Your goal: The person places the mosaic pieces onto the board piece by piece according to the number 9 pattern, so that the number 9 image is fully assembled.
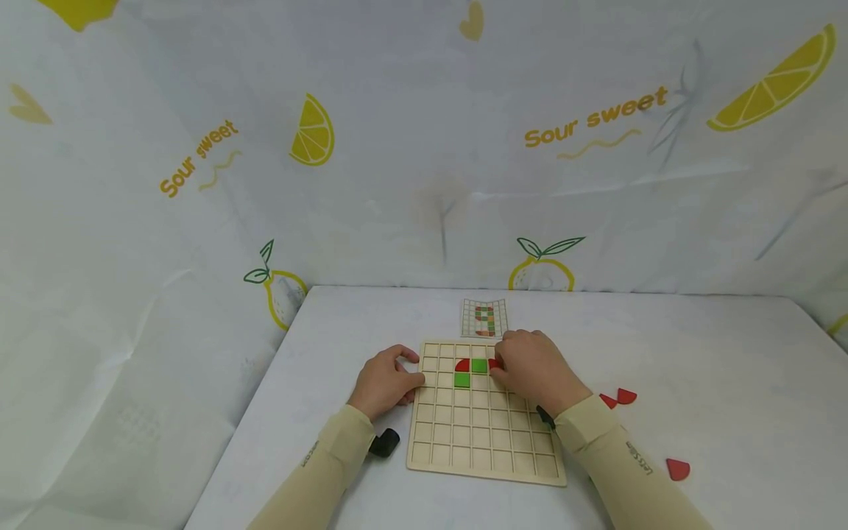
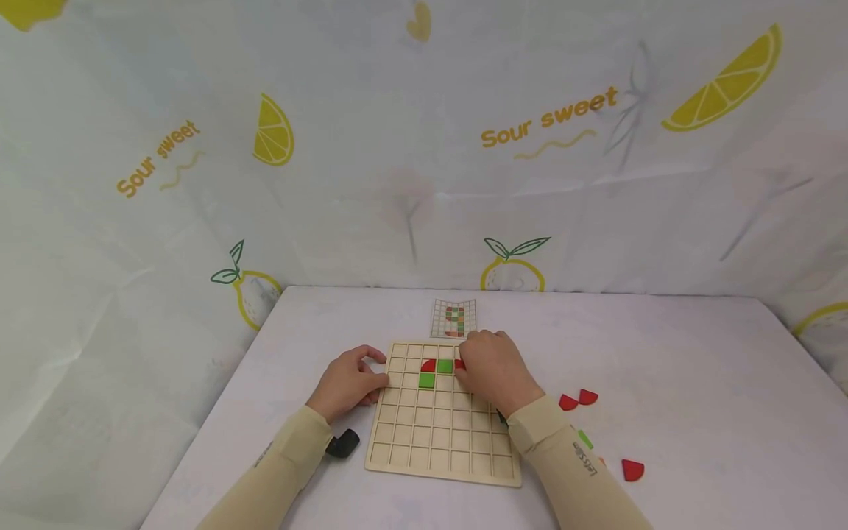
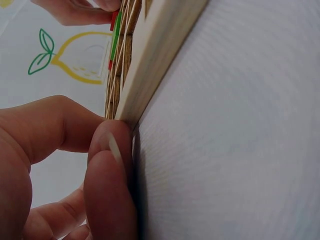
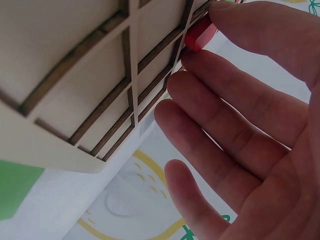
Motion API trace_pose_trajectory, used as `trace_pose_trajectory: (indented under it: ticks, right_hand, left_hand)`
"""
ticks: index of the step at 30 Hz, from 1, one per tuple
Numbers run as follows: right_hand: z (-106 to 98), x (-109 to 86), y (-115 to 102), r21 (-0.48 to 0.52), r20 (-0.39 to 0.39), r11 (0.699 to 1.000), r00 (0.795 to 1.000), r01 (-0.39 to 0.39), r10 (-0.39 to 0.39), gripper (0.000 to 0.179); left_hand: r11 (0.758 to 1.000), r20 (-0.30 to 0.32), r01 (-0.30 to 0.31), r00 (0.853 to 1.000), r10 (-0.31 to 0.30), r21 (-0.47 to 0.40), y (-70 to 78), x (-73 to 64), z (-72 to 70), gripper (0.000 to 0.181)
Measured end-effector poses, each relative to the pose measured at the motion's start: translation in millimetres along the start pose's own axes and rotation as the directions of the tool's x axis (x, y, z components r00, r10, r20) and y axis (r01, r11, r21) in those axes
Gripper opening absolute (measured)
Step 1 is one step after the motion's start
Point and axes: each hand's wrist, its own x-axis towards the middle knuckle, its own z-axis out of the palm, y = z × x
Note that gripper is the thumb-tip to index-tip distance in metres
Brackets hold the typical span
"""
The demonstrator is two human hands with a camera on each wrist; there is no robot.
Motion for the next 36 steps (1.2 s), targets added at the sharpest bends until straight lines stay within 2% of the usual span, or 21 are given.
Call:
trace_pose_trajectory:
  ticks: [13, 22, 29, 36]
  right_hand:
    - [0, 0.7, 0, -0.001, 0.003, 1.0, 1.0, -0.004, 0.004, 0.03]
    - [-4, -11.4, 10, 0.018, 0.011, 0.999, 0.999, -0.04, 0.04, 0.026]
    - [-16, -35.4, 30, 0.148, 0.096, 0.976, 0.985, -0.159, 0.146, 0.011]
    - [-29, -71.9, 60, 0.148, 0.159, 0.96, 0.963, -0.24, 0.216, 0.017]
  left_hand:
    - [1.0, 0.002, 0.004, 1.0, -0.004, 0.005, 0.1, 0.8, -0.4, 0.032]
    - [1.0, 0.015, -0.003, 1.0, 0.002, 0.011, 6.2, -1.6, 8.2, 0.031]
    - [1.0, 0.015, 0.008, 1.0, -0.009, 0.008, 5.7, -4.1, 9.2, 0.033]
    - [1.0, -0.001, 0.017, 1.0, -0.017, 0.015, 4.4, -6.1, 0.2, 0.034]
